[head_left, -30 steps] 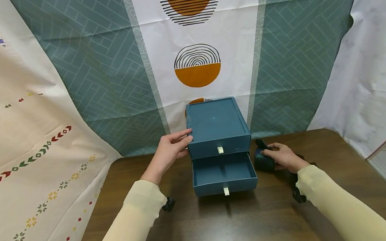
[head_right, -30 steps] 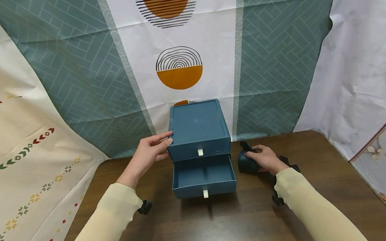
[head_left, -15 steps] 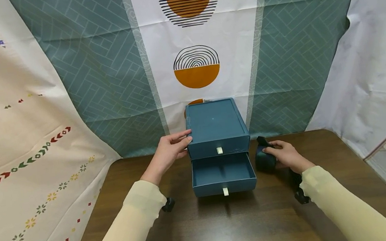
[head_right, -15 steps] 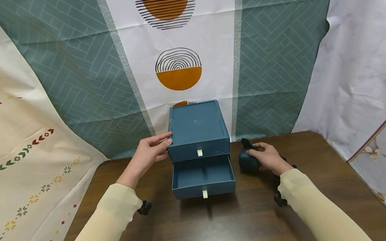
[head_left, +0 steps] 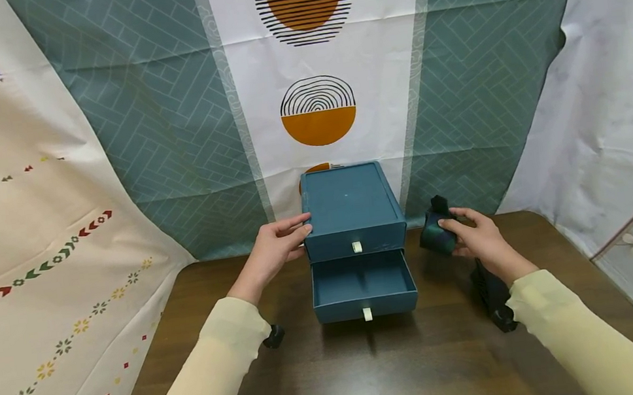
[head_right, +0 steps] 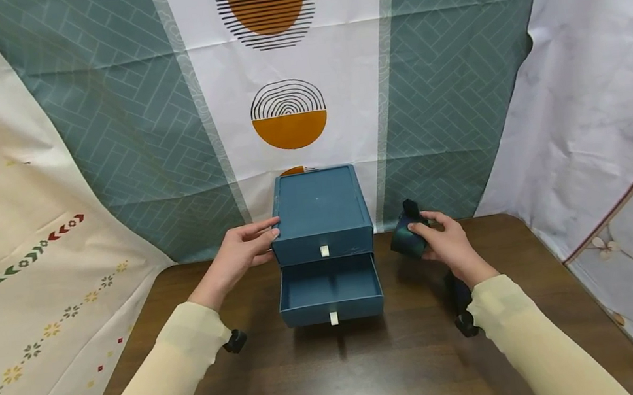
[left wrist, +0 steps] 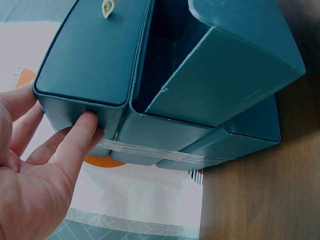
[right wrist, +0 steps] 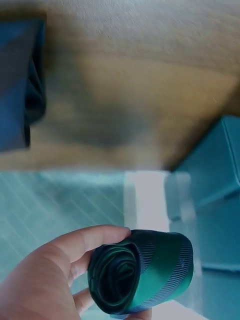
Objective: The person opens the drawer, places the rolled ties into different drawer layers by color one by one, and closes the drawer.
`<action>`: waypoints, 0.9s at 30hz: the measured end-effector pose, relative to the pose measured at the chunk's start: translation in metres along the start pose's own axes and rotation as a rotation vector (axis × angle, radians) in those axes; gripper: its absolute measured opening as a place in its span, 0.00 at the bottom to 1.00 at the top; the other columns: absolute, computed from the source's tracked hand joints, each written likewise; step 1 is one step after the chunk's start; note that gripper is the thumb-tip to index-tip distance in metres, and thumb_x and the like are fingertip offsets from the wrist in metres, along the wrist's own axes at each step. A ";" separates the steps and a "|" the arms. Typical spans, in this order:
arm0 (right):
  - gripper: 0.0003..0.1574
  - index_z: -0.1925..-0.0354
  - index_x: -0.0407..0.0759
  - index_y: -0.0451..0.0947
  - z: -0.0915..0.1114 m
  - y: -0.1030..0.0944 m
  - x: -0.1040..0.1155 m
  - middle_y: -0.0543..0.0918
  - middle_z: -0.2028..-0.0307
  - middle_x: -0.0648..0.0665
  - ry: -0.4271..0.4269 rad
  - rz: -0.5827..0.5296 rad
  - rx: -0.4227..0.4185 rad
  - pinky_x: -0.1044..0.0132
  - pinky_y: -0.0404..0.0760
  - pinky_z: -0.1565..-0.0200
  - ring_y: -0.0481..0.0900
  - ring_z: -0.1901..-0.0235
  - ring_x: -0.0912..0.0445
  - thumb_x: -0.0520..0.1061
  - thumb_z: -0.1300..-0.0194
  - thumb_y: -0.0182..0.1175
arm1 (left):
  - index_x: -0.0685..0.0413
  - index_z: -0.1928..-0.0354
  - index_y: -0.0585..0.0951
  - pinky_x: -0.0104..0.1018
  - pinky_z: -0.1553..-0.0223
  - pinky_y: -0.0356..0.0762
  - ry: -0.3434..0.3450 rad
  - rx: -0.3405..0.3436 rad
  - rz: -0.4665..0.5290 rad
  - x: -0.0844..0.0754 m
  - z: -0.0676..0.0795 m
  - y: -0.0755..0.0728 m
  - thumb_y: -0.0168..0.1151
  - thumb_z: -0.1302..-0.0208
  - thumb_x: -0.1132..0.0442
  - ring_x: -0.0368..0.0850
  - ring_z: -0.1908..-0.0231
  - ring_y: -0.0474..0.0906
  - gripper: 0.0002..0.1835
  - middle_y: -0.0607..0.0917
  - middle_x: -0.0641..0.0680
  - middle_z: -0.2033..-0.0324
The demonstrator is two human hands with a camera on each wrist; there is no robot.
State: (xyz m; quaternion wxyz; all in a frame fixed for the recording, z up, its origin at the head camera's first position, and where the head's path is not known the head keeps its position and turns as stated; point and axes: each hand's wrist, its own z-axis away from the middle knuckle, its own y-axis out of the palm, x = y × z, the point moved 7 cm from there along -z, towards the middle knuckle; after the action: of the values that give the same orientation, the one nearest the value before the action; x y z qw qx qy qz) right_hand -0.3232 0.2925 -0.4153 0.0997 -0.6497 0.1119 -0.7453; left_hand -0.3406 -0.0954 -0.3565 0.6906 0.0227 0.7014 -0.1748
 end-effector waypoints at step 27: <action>0.35 0.35 0.64 0.64 0.054 0.014 0.115 0.78 0.59 0.54 -0.400 -0.064 -0.267 0.73 0.82 0.66 0.80 0.65 0.63 0.58 0.39 0.60 | 0.38 0.40 0.76 0.47 0.48 0.77 0.009 0.003 0.002 -0.002 0.002 0.000 0.61 0.38 0.49 0.47 0.41 0.74 0.23 0.75 0.50 0.40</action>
State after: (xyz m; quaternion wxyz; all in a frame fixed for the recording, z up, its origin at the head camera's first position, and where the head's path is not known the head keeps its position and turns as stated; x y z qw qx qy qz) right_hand -0.2849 0.2430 -0.3035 0.0092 -0.7949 0.1668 -0.5833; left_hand -0.3382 -0.0957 -0.3542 0.6875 0.0253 0.7042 -0.1752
